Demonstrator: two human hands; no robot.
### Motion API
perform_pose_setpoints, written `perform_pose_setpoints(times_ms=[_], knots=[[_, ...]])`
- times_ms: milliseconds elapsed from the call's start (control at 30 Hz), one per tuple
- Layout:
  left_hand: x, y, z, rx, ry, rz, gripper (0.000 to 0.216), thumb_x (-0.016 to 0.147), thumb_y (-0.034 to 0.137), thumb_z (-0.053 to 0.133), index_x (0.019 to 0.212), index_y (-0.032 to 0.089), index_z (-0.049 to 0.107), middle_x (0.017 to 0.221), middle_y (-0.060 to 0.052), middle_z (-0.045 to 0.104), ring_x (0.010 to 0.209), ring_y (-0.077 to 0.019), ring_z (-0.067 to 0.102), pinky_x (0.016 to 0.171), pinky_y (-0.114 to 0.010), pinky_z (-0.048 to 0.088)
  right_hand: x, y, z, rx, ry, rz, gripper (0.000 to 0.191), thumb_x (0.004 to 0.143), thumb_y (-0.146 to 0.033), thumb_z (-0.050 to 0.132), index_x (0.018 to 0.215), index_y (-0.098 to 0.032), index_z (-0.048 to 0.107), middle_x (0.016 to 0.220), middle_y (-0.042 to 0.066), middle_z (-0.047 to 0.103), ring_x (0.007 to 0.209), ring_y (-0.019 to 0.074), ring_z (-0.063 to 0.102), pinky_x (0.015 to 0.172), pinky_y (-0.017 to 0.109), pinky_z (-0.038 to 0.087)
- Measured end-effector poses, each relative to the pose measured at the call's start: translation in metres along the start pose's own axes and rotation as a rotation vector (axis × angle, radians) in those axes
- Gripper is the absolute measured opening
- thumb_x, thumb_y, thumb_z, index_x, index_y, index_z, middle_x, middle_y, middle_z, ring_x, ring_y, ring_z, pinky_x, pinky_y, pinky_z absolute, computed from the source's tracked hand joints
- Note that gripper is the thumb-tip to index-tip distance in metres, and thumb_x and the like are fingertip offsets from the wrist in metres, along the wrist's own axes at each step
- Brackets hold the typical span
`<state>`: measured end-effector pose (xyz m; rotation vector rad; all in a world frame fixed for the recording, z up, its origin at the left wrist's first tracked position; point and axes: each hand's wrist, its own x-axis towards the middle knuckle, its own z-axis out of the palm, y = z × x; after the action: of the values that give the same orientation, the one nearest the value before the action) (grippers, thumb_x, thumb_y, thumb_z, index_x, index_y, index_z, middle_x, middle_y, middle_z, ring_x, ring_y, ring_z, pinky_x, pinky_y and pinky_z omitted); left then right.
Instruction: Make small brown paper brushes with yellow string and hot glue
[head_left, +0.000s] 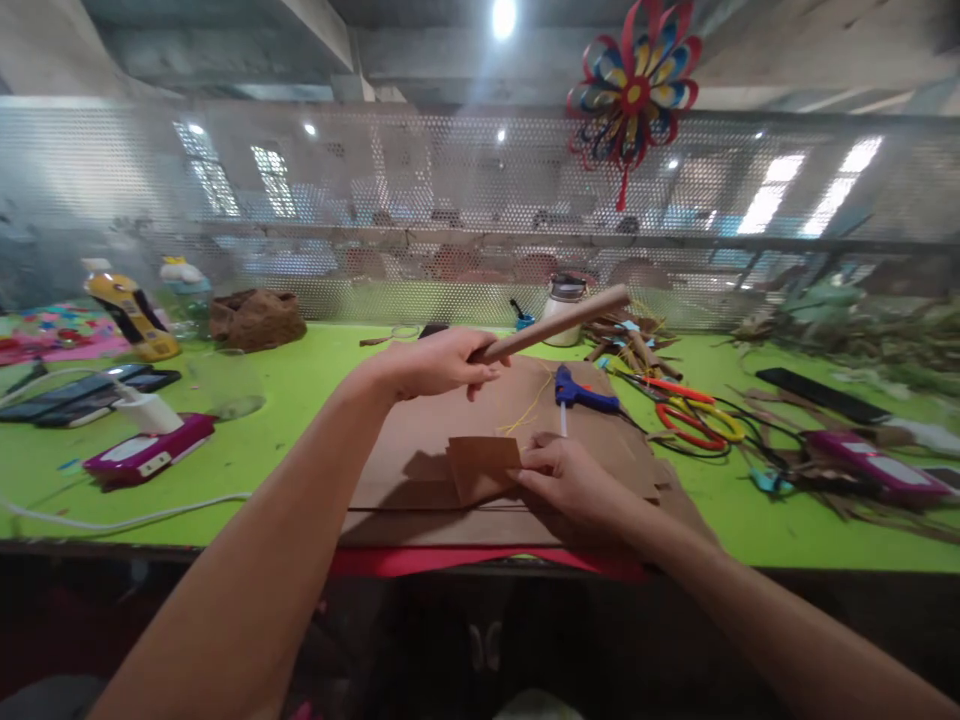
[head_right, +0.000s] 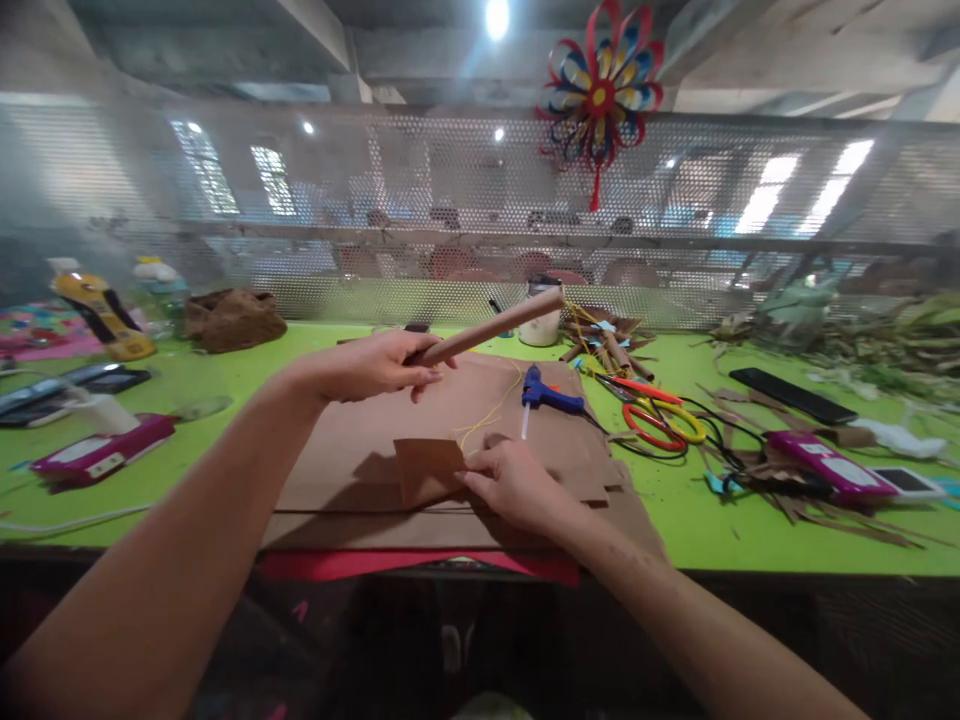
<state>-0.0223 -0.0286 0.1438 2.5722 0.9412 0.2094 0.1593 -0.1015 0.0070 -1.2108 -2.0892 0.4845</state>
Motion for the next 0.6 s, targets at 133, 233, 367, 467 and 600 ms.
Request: perform_pose_setpoints(times_ms=[133, 233, 367, 467, 600], knots=[[-0.005, -0.012, 0.013, 0.025, 0.014, -0.109, 0.035, 0.082, 0.029, 0.044, 0.112, 0.013, 0.053, 0.068, -0.001, 0.06, 0.066, -0.0127, 0.056, 0.066, -0.025, 0.041, -0.008, 0.004, 0.003, -0.166, -0.004, -0.084, 0.023, 0.086, -0.024, 0.052, 0.071, -0.017, 0.068, 0.069, 0.003, 0.059, 0.066, 0.0129, 0.052, 0.062, 0.024, 0.038], [-0.004, -0.015, 0.007, -0.043, 0.098, -0.101, 0.038, 0.083, 0.029, 0.041, 0.115, 0.012, 0.05, 0.078, -0.004, 0.062, 0.069, -0.013, 0.057, 0.067, -0.027, 0.042, -0.012, 0.002, 0.007, -0.225, 0.04, -0.146, 0.02, 0.087, -0.02, 0.049, 0.082, -0.017, 0.068, 0.078, 0.006, 0.061, 0.074, 0.0148, 0.053, 0.066, 0.025, 0.039], [-0.001, -0.003, -0.019, -0.124, 0.272, -0.037, 0.04, 0.085, 0.028, 0.042, 0.122, 0.013, 0.044, 0.09, -0.008, 0.062, 0.075, -0.0133, 0.058, 0.066, -0.026, 0.043, -0.011, 0.0, 0.011, -0.261, 0.068, -0.245, 0.019, 0.086, -0.016, 0.05, 0.078, -0.016, 0.067, 0.081, 0.008, 0.061, 0.084, 0.0168, 0.052, 0.076, 0.028, 0.041], [0.002, 0.002, -0.022, -0.116, 0.215, -0.027, 0.039, 0.084, 0.028, 0.043, 0.12, 0.014, 0.046, 0.091, -0.007, 0.062, 0.076, -0.0132, 0.058, 0.066, -0.026, 0.043, -0.01, -0.002, 0.011, -0.244, 0.05, -0.319, 0.019, 0.085, -0.011, 0.049, 0.076, -0.016, 0.066, 0.089, 0.008, 0.062, 0.09, 0.0167, 0.051, 0.084, 0.03, 0.04], [-0.001, -0.017, 0.015, -0.107, -0.082, -0.034, 0.036, 0.081, 0.028, 0.045, 0.115, 0.019, 0.052, 0.086, -0.002, 0.064, 0.072, -0.0118, 0.059, 0.066, -0.023, 0.043, -0.013, -0.001, 0.008, -0.324, 0.039, -0.291, 0.021, 0.084, -0.01, 0.048, 0.082, -0.017, 0.068, 0.085, 0.008, 0.061, 0.083, 0.0171, 0.051, 0.074, 0.029, 0.04]])
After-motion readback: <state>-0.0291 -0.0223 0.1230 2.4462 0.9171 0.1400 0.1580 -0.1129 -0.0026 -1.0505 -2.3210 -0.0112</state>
